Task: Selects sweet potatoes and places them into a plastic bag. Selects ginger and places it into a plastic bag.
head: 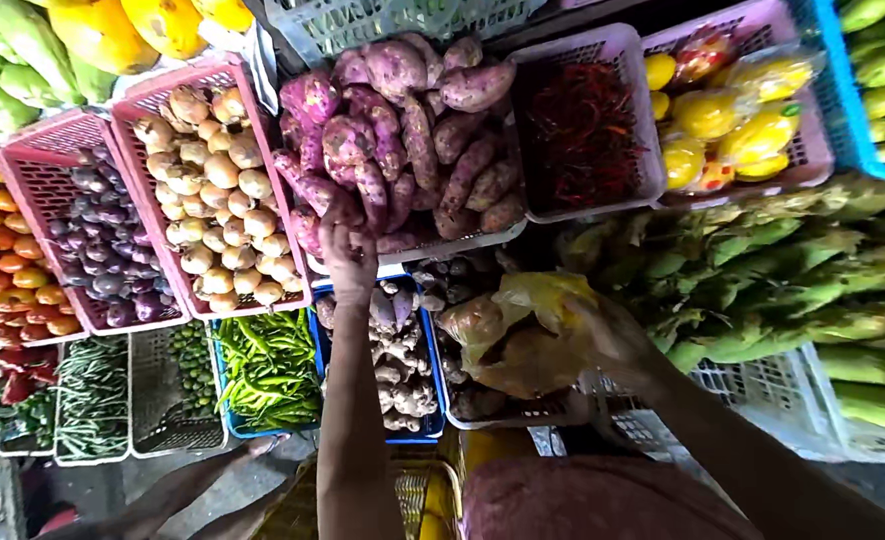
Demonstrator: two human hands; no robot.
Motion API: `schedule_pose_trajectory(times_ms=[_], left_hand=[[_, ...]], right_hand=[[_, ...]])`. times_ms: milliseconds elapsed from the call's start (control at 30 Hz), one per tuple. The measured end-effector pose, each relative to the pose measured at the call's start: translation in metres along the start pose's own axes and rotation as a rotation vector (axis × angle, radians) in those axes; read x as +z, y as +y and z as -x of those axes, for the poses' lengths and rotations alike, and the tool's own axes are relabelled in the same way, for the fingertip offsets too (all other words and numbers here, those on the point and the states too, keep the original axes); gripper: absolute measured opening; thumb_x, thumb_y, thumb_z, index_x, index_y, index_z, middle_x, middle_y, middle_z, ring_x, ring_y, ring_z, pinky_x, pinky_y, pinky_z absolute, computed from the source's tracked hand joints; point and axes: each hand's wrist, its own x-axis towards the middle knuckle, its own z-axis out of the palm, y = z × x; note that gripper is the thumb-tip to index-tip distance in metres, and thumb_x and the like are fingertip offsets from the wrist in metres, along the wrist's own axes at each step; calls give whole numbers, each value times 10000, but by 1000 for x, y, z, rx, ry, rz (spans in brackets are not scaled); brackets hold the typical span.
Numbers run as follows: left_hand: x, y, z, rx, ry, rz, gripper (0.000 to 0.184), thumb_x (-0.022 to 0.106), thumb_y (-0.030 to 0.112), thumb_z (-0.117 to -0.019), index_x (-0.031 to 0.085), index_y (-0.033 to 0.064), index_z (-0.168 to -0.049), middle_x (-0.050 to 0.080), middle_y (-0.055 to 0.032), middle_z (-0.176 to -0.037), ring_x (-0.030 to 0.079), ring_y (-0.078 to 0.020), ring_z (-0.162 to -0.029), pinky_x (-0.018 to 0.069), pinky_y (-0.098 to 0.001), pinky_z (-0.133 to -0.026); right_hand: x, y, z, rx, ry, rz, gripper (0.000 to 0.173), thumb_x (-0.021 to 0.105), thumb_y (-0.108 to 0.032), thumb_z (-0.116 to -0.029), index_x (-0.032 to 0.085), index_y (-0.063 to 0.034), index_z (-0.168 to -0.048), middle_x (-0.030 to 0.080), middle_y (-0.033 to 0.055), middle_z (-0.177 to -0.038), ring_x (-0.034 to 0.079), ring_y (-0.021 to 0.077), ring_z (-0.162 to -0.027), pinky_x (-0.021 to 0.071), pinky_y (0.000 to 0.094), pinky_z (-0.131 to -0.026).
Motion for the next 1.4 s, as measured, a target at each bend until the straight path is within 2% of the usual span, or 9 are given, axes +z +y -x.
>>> schedule_pose_trajectory(times_ms=[100, 200, 300, 567, 933, 1033, 1200, 1267, 1400], left_hand=[[-10, 73, 46, -197, -372, 370, 223, 541, 66, -969, 677, -47, -1105, 713, -132, -1087, 688, -149, -944, 576, -372, -860], [44, 116, 108, -151, -1122, 438, 287, 533, 103, -1029, 674, -30, -1241, 702, -170, -1195, 675, -238, -1116, 522, -437, -1023], [98, 148, 140, -369, -1279, 34, 424, 549, 147, -1031, 548, -74, -1392, 537, -289, -1432, 471, -415, -1386, 338, -553, -1184], [91, 93, 147, -779, -882, 155, 459, 685, 105, -964, 550, -122, -1339, 593, -286, -1350, 560, -342, -1299, 427, -452, -1126], [146, 73, 109, -514, -1112, -206, 405, 622, 206, -987, 628, -1, -1335, 626, -243, -1346, 571, -414, -1287, 434, -623, -1070], [125, 84, 90, -401, -1327, -86, 383, 695, 143, -925, 655, -5, -1276, 663, -249, -1252, 611, -418, -1204, 449, -646, -1022], [51, 107, 81, -395, -1400, 200, 704, 789, 213, -906, 461, 61, -1510, 624, -238, -1347, 612, -373, -1248, 458, -564, -1089], [11, 112, 66, -379, -1299, 355, 625, 790, 208, -904, 533, 53, -1452, 674, -190, -1278, 662, -293, -1168, 511, -493, -1043], [-25, 112, 10, -149, -631, 407, 475, 722, 130, -928, 596, -3, -1367, 721, -123, -1176, 708, -144, -1010, 584, -358, -920]], right_hand=[[-2, -3, -1, 33, -5, -59, 416, 464, -224, -1082, 498, 56, -1388, 627, 124, -1233, 636, 74, -1067, 551, 261, -932], [0, -3, 5, 34, -35, -71, 441, 483, -238, -1077, 486, 50, -1411, 620, 126, -1279, 625, 79, -1118, 538, 260, -967], [7, 3, 17, 21, -112, -24, 481, 498, -261, -1064, 481, 42, -1437, 618, 145, -1323, 634, 117, -1156, 541, 296, -1000], [16, 19, 28, -108, -241, 75, 489, 510, -202, -1055, 458, 71, -1457, 593, 183, -1375, 598, 97, -1231, 490, 242, -1054], [21, 13, -5, 63, -163, 122, 439, 523, -178, -1065, 494, 54, -1436, 602, 208, -1353, 613, 177, -1206, 490, 328, -1054], [19, 8, -16, 80, -105, 117, 430, 527, -200, -1069, 515, 49, -1419, 600, 218, -1358, 602, 209, -1237, 478, 366, -1081], [17, 8, -26, 85, -44, -14, 363, 516, -175, -1068, 544, 51, -1351, 640, 165, -1225, 638, 147, -1092, 528, 325, -976], [13, 10, -28, 54, -19, -42, 365, 524, -186, -1056, 559, 40, -1340, 644, 145, -1233, 635, 129, -1106, 534, 314, -977], [8, 7, -27, 61, 1, 24, 411, 501, -222, -1061, 546, 46, -1369, 639, 161, -1256, 634, 136, -1104, 529, 323, -968]])
